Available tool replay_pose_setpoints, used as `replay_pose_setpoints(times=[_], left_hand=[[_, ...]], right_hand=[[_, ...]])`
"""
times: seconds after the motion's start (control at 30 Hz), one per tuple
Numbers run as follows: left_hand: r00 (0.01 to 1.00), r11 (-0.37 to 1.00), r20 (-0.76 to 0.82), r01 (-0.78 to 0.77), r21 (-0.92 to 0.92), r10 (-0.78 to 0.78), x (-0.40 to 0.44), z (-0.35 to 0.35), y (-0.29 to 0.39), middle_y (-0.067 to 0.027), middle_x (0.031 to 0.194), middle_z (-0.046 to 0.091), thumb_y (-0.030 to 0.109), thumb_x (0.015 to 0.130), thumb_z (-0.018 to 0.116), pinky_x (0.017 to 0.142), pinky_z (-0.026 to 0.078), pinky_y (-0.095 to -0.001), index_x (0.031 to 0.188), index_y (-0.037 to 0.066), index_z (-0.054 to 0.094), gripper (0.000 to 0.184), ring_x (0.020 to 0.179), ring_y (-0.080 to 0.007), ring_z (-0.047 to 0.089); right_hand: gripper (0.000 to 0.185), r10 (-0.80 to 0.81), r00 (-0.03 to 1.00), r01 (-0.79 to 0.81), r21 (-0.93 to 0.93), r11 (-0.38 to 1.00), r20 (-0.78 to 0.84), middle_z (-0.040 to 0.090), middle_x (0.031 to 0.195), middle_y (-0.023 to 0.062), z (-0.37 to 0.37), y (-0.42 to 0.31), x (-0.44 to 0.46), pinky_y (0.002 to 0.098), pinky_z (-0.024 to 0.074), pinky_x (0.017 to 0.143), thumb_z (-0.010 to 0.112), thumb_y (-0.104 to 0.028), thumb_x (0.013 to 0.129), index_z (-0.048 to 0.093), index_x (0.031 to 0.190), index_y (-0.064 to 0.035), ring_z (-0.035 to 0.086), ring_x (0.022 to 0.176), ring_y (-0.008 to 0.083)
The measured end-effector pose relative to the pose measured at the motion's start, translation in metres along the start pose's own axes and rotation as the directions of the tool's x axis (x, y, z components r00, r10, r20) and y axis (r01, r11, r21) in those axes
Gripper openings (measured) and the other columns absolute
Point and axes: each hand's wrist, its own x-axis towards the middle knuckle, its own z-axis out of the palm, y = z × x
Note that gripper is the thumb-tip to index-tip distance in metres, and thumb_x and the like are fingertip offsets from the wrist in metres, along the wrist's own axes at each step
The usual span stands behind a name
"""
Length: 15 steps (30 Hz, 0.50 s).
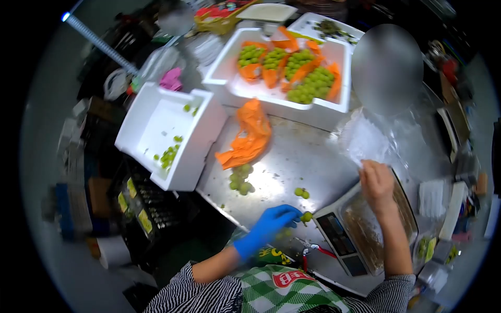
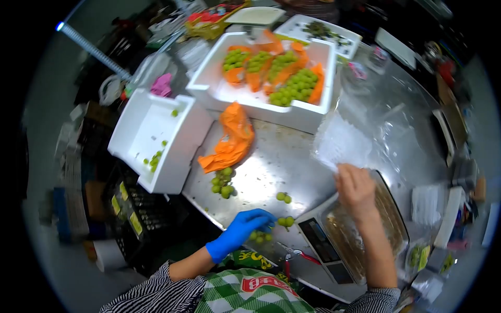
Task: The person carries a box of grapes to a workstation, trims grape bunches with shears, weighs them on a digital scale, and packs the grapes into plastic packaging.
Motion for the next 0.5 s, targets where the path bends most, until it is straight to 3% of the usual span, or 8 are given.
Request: replay_pose_setpoints(times=[0.03,0.13,0.17,0.3,0.37,0.4,0.43,0.5], left_hand=[[0.998,0.998,-0.023,0.061,0.015,-0.06,-0.005,-0.003,-0.001,-0.0083,0.096,0.066,0.016,0.095,0.051,0.08,0.051,-0.027,0.112,-0.002,0.061,0.027,0.087,-0.0138,0.062],[0.999,0.999,-0.022,0.041,-0.019,-0.041,-0.015,-0.023,-0.012,-0.008,0.096,0.066,0.017,0.094,0.054,0.079,0.051,-0.0273,0.113,-0.001,0.061,0.027,0.085,-0.0139,0.063],[0.995,0.996,-0.061,-0.078,-0.042,0.075,-0.015,-0.029,-0.025,-0.0058,0.082,0.067,0.024,0.092,0.057,0.066,0.051,-0.0253,0.103,0.002,0.065,0.026,0.073,-0.0108,0.063],[0.993,0.992,-0.054,-0.111,-0.067,0.108,-0.025,-0.066,-0.026,-0.0096,0.084,0.068,0.022,0.092,0.057,0.067,0.051,-0.0264,0.101,0.002,0.065,0.024,0.075,-0.0109,0.063],[0.981,0.984,-0.089,-0.169,0.049,0.172,-0.041,-0.088,-0.015,-0.0099,0.083,0.067,0.022,0.09,0.058,0.068,0.051,-0.0278,0.101,0.002,0.064,0.023,0.075,-0.012,0.063],[0.973,0.975,-0.105,-0.195,0.104,0.206,-0.051,-0.101,-0.008,-0.01,0.082,0.067,0.021,0.09,0.058,0.068,0.05,-0.0286,0.101,0.002,0.064,0.023,0.074,-0.0126,0.063],[0.978,0.968,-0.093,-0.169,0.184,0.189,-0.059,-0.118,-0.004,-0.0061,0.092,0.068,0.024,0.091,0.061,0.075,0.05,-0.0251,0.106,0.003,0.064,0.026,0.079,-0.009,0.061],[0.964,0.969,-0.152,-0.197,0.151,0.22,-0.076,-0.151,-0.012,-0.0058,0.092,0.068,0.023,0.09,0.06,0.073,0.051,-0.0247,0.106,0.003,0.065,0.026,0.077,-0.0091,0.061]], right_hand=[[0.022,0.037,0.998,-0.037,0.011,0.999,0.049,0.063,0.09,0.0128,0.022,-0.01,0.003,0.0365,0.0483,0.063,0.066,-0.003,0.078,0.06,0.099,-0.001,0.06,0.072,0.0282],[0.013,0.123,0.961,-0.131,0.017,0.991,0.248,0.061,0.086,0.0123,0.078,-0.042,0.004,0.0396,0.0479,0.063,0.062,-0.008,0.081,0.058,0.093,-0.0028,0.059,0.071,0.0307],[0.01,0.156,0.93,-0.16,-0.016,0.987,0.333,0.06,0.086,0.0125,0.091,-0.047,0.002,0.0405,0.0476,0.063,0.061,-0.009,0.082,0.058,0.091,-0.0034,0.059,0.071,0.0317],[0.006,0.213,0.835,-0.179,-0.115,0.977,0.507,0.058,0.084,0.0139,0.129,-0.038,-0.01,0.0434,0.047,0.066,0.054,-0.011,0.086,0.055,0.086,-0.0049,0.058,0.073,0.035],[0.009,0.235,0.804,-0.175,-0.16,0.971,0.546,0.058,0.089,0.0149,0.14,-0.026,-0.023,0.0457,0.046,0.072,0.053,-0.01,0.087,0.055,0.092,-0.0039,0.059,0.079,0.0357],[0.013,0.275,0.705,-0.156,-0.235,0.959,0.654,0.06,0.094,0.015,0.145,-0.017,-0.033,0.0464,0.0455,0.073,0.053,-0.011,0.087,0.056,0.097,-0.0028,0.059,0.082,0.0352],[0.016,0.274,0.667,-0.206,-0.182,0.961,0.693,0.06,0.096,0.0152,0.149,-0.006,-0.05,0.0468,0.0449,0.073,0.053,-0.011,0.087,0.057,0.1,-0.0023,0.059,0.084,0.0358],[0.022,0.292,0.614,-0.263,-0.159,0.952,0.733,0.06,0.1,0.0164,0.165,-0.006,-0.061,0.0474,0.044,0.075,0.055,-0.013,0.086,0.057,0.105,-0.0017,0.059,0.088,0.0368]])
